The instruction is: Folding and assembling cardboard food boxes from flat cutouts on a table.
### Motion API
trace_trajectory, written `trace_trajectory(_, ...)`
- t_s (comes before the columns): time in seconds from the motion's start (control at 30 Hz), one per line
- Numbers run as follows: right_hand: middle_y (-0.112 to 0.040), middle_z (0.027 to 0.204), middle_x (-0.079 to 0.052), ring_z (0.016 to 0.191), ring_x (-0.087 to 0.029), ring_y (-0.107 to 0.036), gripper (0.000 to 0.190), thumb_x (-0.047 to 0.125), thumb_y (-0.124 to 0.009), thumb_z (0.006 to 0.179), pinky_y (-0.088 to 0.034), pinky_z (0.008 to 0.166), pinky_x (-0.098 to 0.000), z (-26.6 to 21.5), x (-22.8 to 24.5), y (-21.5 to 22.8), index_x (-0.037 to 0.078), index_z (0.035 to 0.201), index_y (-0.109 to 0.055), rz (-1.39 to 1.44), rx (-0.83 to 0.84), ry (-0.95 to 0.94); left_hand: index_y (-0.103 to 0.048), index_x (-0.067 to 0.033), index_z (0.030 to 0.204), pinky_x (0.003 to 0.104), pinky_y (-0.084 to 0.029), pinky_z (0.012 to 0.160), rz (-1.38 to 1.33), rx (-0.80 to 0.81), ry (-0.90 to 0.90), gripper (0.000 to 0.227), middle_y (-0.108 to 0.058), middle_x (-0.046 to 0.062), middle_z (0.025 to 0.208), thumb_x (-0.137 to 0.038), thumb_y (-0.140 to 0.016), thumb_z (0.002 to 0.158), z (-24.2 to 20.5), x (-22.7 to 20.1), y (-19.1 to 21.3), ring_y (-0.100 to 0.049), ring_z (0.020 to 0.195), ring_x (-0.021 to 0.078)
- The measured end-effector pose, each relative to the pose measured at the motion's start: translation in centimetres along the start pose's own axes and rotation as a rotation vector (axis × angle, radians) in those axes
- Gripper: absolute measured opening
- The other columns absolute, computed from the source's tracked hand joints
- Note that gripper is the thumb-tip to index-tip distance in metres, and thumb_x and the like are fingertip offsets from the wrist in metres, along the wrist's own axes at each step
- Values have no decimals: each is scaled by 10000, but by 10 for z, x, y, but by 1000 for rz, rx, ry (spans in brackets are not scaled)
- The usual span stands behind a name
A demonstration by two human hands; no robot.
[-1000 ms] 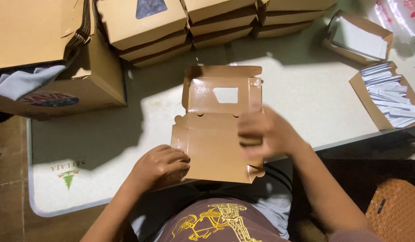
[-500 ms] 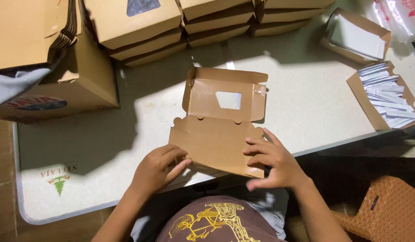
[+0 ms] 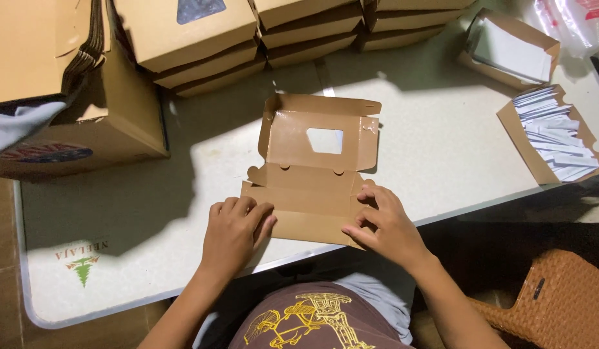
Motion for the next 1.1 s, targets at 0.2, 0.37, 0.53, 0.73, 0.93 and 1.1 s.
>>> trace_trajectory(0.2, -699, 1168, -50, 1312, -281, -580, 261, 425, -883, 750, -405, 1099, -511, 3, 16, 31, 187, 761, -776, -6, 196, -5, -740, -217, 889, 560, -359, 1080, -347, 56, -219, 140, -708, 49, 955, -357, -740, 888, -3, -6, 29, -607, 1195, 303)
trace_trajectory(0.37, -711, 1137, -20, 1163, -239, -650, 455, 599, -794, 774, -395, 1059, -500, 40, 37, 52, 201, 995, -783, -56, 225, 74, -758, -156, 846, 517, -388, 1042, -443, 159, -456, 368, -748, 55, 988, -483, -624, 951, 11, -30, 60, -653, 1104, 286)
trace_trajectory(0.53, -619, 1206, -114, 1203, -346, -610, 596, 613, -732, 862, -456, 1018, -496, 121, 43, 29, 159, 1243, -670, -219, -62, 226, -725, -66, 909, 542, -518, 958, -217, -109, -458, 292, -725, 221, 1028, -347, -654, 946, 60, -31, 64, -680, 1037, 410)
trace_trajectory(0.73, -382, 1591, -257, 1522, -458, -278, 857, 633, -705, 876, -184, 1194, -685, 177, 30, -19, 168, 1546, -443, -280, -82, 160, -330, -200, 1610, 626, -263, 1158, 126, 353, 104, 869, -378, 296, 1552, -667, -525, 904, 81, -5, 30, -366, 1462, 459)
trace_trajectory(0.93, -505, 1467, -157, 1450, -366, -411, 808, 612, -646, 918, -190, 1188, -674, 177, 13, -38, 195, 1570, -412, -399, -149, 211, -359, -224, 1593, 643, -202, 1168, 97, 333, 109, 783, -275, 278, 1631, -685, -384, 960, 75, 4, 13, -238, 1526, 454)
trace_trajectory(1.1, -584, 1066, -32, 1099, -226, -594, 414, 460, -619, 974, -434, 1042, -438, 176, 6, -40, 204, 1293, -681, -351, -259, 317, -377, -237, 1585, 614, -227, 1150, 85, 313, 108, 805, -313, 256, 1619, -721, -370, 942, 76, 9, 9, -265, 1516, 434)
Point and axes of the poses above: each hand's wrist, its own z-axis towards the middle knuckle, its own y-axis out of the back of the hand, x = y × z, the point moved 5 cm from there along z, towards the middle knuckle
